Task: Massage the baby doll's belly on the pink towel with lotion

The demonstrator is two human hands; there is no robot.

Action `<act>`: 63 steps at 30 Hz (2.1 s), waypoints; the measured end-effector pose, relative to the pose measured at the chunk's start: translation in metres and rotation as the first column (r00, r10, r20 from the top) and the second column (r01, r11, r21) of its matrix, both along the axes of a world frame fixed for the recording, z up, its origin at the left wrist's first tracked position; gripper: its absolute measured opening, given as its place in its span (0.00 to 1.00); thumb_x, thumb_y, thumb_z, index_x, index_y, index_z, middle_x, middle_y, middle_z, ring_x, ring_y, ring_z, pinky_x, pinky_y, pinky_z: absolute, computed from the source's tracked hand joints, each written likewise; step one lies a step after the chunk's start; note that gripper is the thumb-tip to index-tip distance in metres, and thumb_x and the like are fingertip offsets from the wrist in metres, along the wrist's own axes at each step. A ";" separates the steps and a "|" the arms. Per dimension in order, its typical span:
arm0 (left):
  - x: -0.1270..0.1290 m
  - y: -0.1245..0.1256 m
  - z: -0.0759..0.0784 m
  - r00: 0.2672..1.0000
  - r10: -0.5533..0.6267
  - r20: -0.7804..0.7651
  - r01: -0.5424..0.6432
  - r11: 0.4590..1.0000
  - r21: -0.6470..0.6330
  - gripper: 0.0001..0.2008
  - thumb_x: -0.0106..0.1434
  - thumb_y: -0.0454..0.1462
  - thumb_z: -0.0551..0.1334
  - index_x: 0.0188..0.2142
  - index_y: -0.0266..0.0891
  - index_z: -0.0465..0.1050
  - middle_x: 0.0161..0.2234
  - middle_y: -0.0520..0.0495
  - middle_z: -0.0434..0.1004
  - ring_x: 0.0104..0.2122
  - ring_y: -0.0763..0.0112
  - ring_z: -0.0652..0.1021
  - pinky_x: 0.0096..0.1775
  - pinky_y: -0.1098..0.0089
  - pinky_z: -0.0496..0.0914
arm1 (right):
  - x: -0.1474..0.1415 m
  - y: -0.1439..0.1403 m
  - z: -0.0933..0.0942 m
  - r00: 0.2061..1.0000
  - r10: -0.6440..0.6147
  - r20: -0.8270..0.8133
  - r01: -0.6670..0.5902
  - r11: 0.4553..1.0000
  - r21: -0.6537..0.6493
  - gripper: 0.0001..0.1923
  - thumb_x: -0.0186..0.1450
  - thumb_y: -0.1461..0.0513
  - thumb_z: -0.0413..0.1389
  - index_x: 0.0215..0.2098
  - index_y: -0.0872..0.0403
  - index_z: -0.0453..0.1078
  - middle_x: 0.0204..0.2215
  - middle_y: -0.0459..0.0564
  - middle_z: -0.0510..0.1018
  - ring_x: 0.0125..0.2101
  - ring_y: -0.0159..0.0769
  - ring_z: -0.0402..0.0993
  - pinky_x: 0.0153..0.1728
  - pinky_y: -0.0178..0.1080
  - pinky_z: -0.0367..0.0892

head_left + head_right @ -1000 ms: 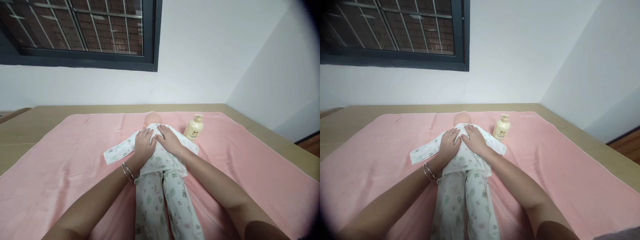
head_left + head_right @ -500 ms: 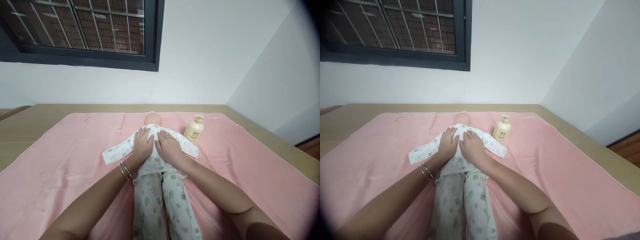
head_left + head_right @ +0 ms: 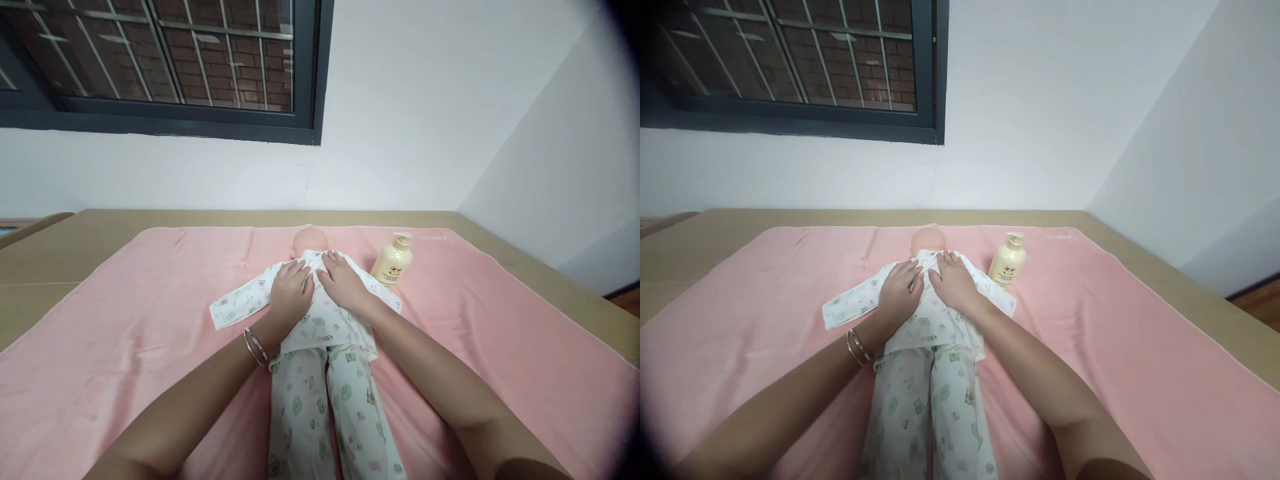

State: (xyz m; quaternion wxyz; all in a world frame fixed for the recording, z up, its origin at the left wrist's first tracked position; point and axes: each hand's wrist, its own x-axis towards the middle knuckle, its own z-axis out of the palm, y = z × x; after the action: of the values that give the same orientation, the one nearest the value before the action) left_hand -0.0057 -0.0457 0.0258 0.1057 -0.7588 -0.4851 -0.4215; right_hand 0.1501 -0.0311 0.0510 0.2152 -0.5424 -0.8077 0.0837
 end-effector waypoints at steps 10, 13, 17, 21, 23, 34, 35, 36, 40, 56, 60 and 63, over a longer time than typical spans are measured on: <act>0.003 -0.007 0.004 0.991 0.113 -0.066 -0.117 0.991 -0.063 0.15 0.65 0.36 0.53 0.45 0.35 0.75 0.50 0.39 0.76 0.52 0.56 0.73 0.56 0.55 0.66 | -0.007 -0.015 -0.003 0.997 -0.037 0.063 0.032 0.996 0.087 0.27 0.71 0.60 0.39 0.64 0.64 0.55 0.63 0.61 0.58 0.64 0.47 0.50 0.64 0.50 0.46; 0.003 -0.007 0.006 0.973 0.182 -0.142 -0.202 0.969 -0.139 0.18 0.65 0.38 0.52 0.50 0.33 0.72 0.54 0.36 0.73 0.55 0.52 0.70 0.56 0.52 0.65 | -0.013 -0.030 -0.002 0.992 -0.058 0.114 0.044 0.992 0.114 0.27 0.71 0.59 0.39 0.64 0.66 0.56 0.63 0.62 0.58 0.64 0.49 0.50 0.63 0.50 0.48; 0.002 -0.004 0.004 0.972 0.168 -0.165 -0.199 0.960 -0.196 0.21 0.65 0.38 0.50 0.54 0.32 0.69 0.56 0.36 0.70 0.58 0.51 0.67 0.58 0.51 0.62 | -0.017 -0.044 -0.001 0.984 -0.033 0.174 0.006 0.989 0.150 0.27 0.71 0.60 0.39 0.63 0.67 0.57 0.62 0.64 0.59 0.64 0.51 0.50 0.63 0.50 0.49; 0.001 -0.001 0.001 0.986 0.128 -0.104 -0.151 0.957 -0.247 0.23 0.66 0.38 0.48 0.57 0.32 0.65 0.59 0.36 0.67 0.61 0.52 0.64 0.60 0.48 0.58 | -0.015 -0.044 0.002 0.983 -0.028 0.179 -0.003 0.985 0.175 0.26 0.70 0.60 0.40 0.62 0.66 0.60 0.61 0.65 0.62 0.63 0.51 0.54 0.62 0.50 0.50; 0.001 0.000 0.000 0.990 0.120 -0.077 -0.136 0.956 -0.260 0.23 0.66 0.39 0.48 0.58 0.33 0.64 0.59 0.36 0.66 0.61 0.52 0.64 0.60 0.48 0.57 | -0.011 -0.039 0.003 0.991 -0.025 0.133 0.001 0.985 0.175 0.25 0.71 0.59 0.40 0.61 0.63 0.62 0.60 0.62 0.63 0.62 0.48 0.56 0.62 0.48 0.51; 0.001 0.001 0.000 0.993 0.111 -0.035 -0.117 0.955 -0.271 0.23 0.66 0.40 0.49 0.58 0.34 0.64 0.59 0.37 0.67 0.60 0.53 0.65 0.61 0.49 0.57 | -0.003 -0.014 -0.007 0.999 -0.017 -0.030 0.022 0.988 0.150 0.27 0.70 0.56 0.43 0.63 0.62 0.58 0.62 0.59 0.60 0.64 0.45 0.51 0.64 0.47 0.47; 0.001 0.001 0.001 0.993 0.111 -0.039 -0.118 0.956 -0.269 0.23 0.66 0.40 0.50 0.58 0.34 0.64 0.59 0.37 0.67 0.60 0.53 0.65 0.60 0.50 0.58 | -0.003 -0.014 -0.007 0.999 -0.015 -0.031 0.020 0.988 0.154 0.27 0.70 0.56 0.42 0.63 0.62 0.58 0.62 0.59 0.60 0.64 0.45 0.51 0.64 0.47 0.46; 0.001 0.001 0.001 0.993 0.110 -0.048 -0.119 0.958 -0.262 0.23 0.66 0.40 0.49 0.57 0.34 0.64 0.59 0.37 0.67 0.60 0.53 0.65 0.60 0.49 0.58 | -0.003 -0.015 -0.007 0.999 -0.014 -0.030 0.018 0.987 0.158 0.27 0.70 0.56 0.42 0.63 0.62 0.58 0.62 0.59 0.60 0.64 0.44 0.52 0.64 0.47 0.46; -0.002 -0.001 0.004 0.987 0.030 -0.155 -0.057 0.984 -0.170 0.20 0.66 0.36 0.48 0.55 0.34 0.66 0.56 0.38 0.69 0.57 0.53 0.67 0.59 0.50 0.60 | -0.003 -0.016 -0.008 0.999 -0.012 -0.030 0.017 0.986 0.164 0.27 0.70 0.56 0.42 0.63 0.62 0.58 0.62 0.59 0.60 0.64 0.44 0.52 0.64 0.47 0.46; -0.002 -0.006 0.002 1.000 -0.014 -0.007 0.014 0.999 -0.032 0.13 0.64 0.35 0.52 0.41 0.38 0.75 0.46 0.42 0.78 0.50 0.60 0.74 0.53 0.58 0.67 | -0.003 -0.014 -0.005 1.000 -0.022 -0.014 0.024 0.989 0.145 0.27 0.69 0.56 0.43 0.63 0.62 0.58 0.62 0.58 0.61 0.64 0.44 0.52 0.64 0.47 0.46; -0.003 -0.005 -0.003 0.996 0.070 0.054 -0.065 0.993 -0.099 0.17 0.65 0.36 0.51 0.47 0.38 0.74 0.51 0.42 0.76 0.54 0.59 0.72 0.56 0.55 0.65 | -0.006 -0.024 0.000 0.997 -0.060 0.043 0.052 0.984 0.172 0.27 0.70 0.56 0.42 0.62 0.63 0.60 0.60 0.61 0.63 0.62 0.46 0.55 0.63 0.47 0.49; -0.003 -0.002 -0.003 0.994 0.101 0.029 -0.094 0.976 -0.196 0.20 0.65 0.38 0.50 0.53 0.37 0.71 0.55 0.40 0.72 0.58 0.57 0.69 0.59 0.52 0.62 | -0.009 -0.034 0.002 0.992 -0.081 0.096 0.061 0.980 0.191 0.26 0.70 0.58 0.41 0.60 0.65 0.62 0.59 0.63 0.65 0.61 0.48 0.57 0.62 0.46 0.52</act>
State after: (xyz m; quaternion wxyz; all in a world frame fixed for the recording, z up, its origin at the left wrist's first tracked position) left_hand -0.0091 -0.0474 0.0223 0.0422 -0.7325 -0.5626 -0.3810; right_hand 0.1410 -0.0646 0.0532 0.2261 -0.5519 -0.8022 -0.0287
